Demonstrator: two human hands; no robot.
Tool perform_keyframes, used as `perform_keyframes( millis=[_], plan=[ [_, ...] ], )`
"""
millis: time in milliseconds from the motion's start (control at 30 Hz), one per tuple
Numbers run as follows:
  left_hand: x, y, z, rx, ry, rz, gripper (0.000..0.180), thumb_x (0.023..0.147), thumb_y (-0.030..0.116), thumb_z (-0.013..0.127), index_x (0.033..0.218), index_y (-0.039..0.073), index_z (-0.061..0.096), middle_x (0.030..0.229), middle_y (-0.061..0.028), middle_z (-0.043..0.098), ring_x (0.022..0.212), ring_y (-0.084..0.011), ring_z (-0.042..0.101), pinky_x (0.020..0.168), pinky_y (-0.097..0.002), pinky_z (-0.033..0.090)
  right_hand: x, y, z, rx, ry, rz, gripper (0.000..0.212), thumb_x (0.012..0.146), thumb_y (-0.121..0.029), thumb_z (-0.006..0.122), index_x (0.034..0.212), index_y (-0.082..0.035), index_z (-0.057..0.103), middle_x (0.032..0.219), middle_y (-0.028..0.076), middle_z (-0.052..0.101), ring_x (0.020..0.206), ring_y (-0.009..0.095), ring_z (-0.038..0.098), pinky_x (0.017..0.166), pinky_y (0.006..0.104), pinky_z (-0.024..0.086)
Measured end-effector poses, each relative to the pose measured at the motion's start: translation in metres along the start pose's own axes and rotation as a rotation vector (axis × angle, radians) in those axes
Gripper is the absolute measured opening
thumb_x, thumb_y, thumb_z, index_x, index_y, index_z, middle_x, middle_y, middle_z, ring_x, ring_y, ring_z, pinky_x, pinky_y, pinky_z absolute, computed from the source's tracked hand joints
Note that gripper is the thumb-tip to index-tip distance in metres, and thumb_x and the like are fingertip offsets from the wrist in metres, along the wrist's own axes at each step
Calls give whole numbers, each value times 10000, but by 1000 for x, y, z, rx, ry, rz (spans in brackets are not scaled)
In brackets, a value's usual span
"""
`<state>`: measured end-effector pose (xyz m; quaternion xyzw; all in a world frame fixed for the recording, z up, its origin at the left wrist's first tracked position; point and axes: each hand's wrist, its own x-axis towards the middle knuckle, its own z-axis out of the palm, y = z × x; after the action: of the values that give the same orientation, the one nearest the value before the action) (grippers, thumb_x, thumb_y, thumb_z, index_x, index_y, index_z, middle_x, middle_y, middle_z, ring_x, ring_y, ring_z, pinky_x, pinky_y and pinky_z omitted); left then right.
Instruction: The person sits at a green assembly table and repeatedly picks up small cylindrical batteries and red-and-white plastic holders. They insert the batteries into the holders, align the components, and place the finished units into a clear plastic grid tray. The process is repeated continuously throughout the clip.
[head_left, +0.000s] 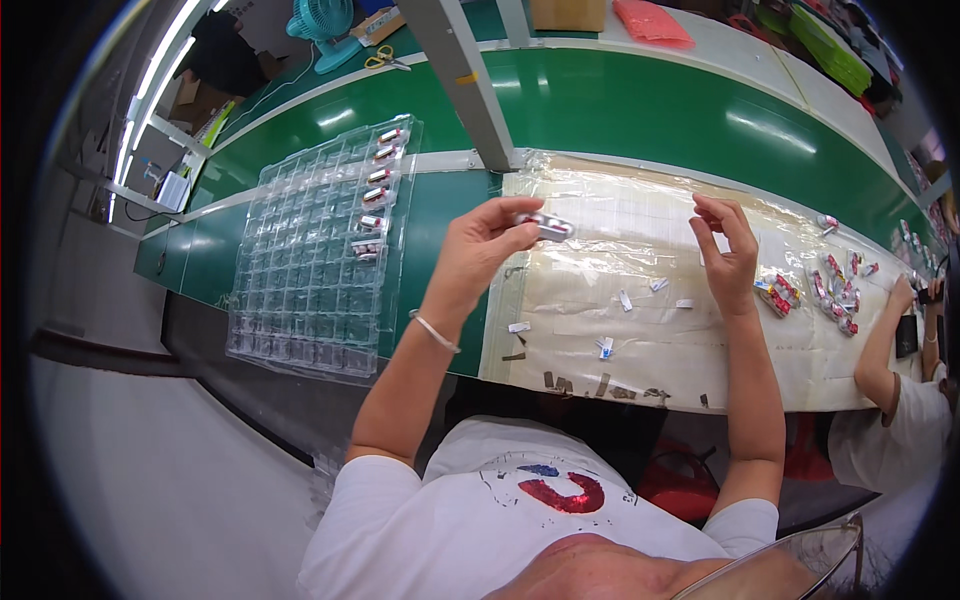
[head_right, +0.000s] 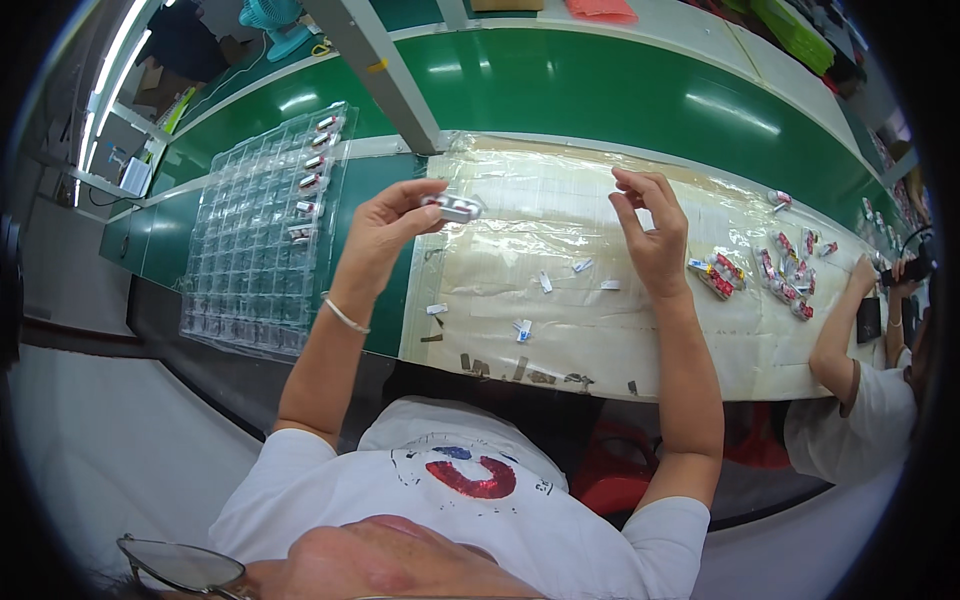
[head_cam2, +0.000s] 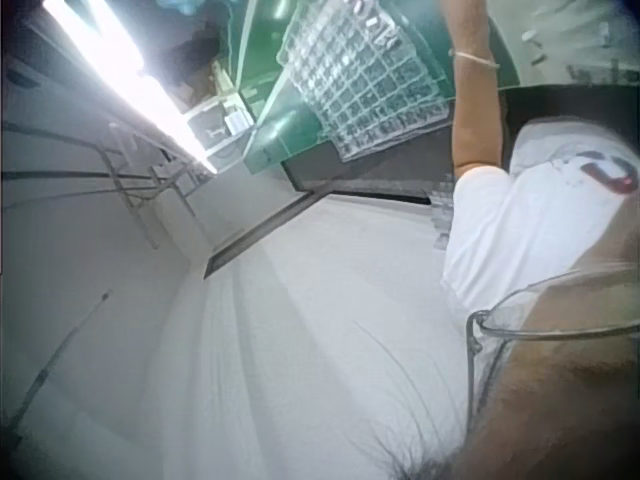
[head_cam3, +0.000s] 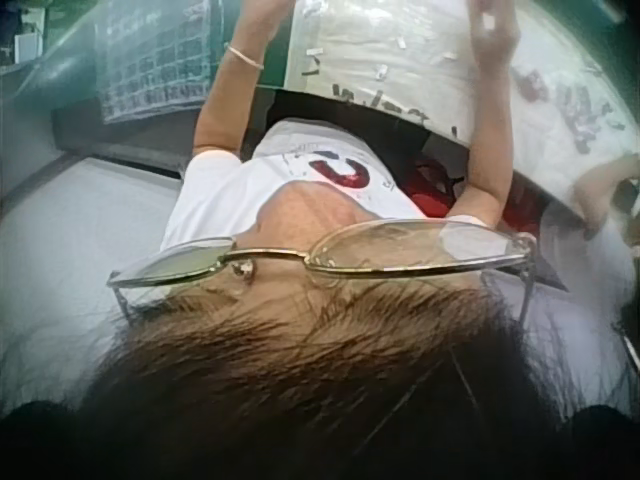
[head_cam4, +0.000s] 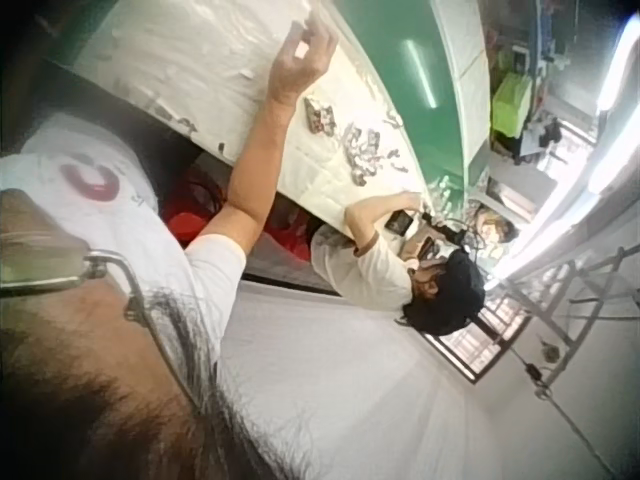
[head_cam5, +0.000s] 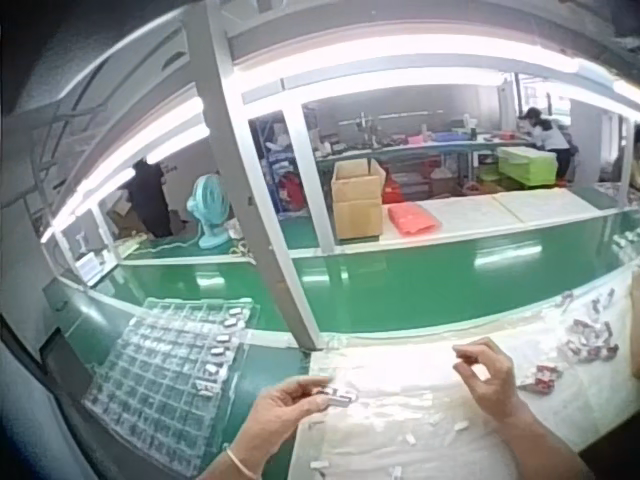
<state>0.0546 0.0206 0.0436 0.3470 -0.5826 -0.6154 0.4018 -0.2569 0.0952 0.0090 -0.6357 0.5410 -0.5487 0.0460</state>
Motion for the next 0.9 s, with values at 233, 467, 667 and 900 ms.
perform_keyframes(
  millis=[233,467,667,900],
  plan=[
    [-61,22,-183,202,386,-132,218,930,149,644,1099,15,672,987,-91,712,866,-147,697,759,-244,555,-4,-8,-30,-112,10,-21,261,882,32,656,1130,-39,697,1038,74,660,907,149,647,754,252,528],
    [-93,4,-233,471,414,-188,199,906,144,691,1055,14,673,900,-31,687,811,-104,669,716,-227,531,-34,-4,-97,-282,80,118,230,906,17,633,1126,-12,693,1058,83,659,951,141,636,819,257,518],
    [-73,0,-234,773,203,-99,185,912,149,677,1022,0,688,902,-14,679,787,-68,582,718,-228,460,-68,5,-139,-522,42,193,228,880,-28,661,1104,6,685,1088,115,656,1065,234,613,949,320,458],
    [-91,-14,-257,1090,222,-55,238,931,171,658,1143,71,700,1126,-34,595,828,-134,510,722,-294,442,-89,3,-143,-524,35,270,306,829,-87,715,1130,-53,675,1165,107,622,1147,271,571,1001,359,438]
  ],
)
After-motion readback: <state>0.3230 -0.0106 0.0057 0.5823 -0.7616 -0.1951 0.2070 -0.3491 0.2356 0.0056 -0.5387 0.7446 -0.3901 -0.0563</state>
